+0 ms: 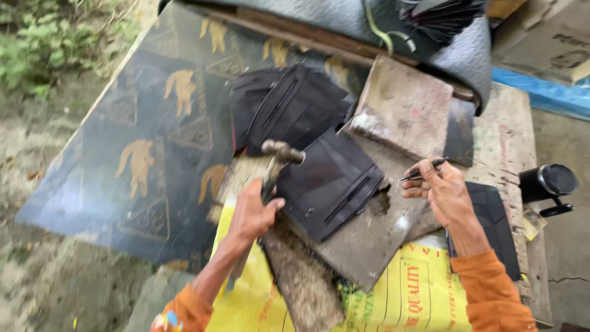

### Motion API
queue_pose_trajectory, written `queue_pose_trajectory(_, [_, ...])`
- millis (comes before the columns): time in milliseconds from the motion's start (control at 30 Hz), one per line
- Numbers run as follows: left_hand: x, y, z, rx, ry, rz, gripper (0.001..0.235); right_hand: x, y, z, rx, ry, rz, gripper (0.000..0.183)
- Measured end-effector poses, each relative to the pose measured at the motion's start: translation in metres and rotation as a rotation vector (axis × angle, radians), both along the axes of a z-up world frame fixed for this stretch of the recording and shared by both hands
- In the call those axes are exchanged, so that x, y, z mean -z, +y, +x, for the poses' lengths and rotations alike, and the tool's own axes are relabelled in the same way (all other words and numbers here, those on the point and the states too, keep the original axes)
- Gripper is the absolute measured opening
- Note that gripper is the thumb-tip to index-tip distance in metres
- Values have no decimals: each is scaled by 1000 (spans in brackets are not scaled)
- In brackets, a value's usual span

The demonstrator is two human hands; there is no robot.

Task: The person uses a hammer and a metal punch to drive fasteners into black leather pouches placed on a wooden block. They repeatedly position the punch, strike it with the hammer, and adjust the pouches to continue fastening along the edges.

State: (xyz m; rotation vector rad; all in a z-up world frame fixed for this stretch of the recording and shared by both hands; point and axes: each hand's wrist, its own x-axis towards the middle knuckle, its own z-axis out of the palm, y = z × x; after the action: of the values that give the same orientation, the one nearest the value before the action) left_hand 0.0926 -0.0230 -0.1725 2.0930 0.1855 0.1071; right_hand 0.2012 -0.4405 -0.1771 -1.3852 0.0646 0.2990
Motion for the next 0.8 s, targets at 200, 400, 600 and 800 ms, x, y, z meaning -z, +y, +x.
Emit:
queue_pose_trajectory(200, [-7, 15, 3, 7, -8, -15, 36, -18, 93, -85, -18, 20, 126, 22])
queue_pose_trajectory(400, [-9, 21, 5, -5, -66, -34, 38, -33, 163, -125, -153, -187, -170, 18])
queue_pose_trajectory(600, [-5, 20, 7, -29, -86, -61, 36, -36, 196, -131, -297, -490, -582, 18])
queue_pose_trajectory(800, [-12, 27, 5, -15, -351, 179, 33, -34, 199, -126, -356, -451, -488, 16])
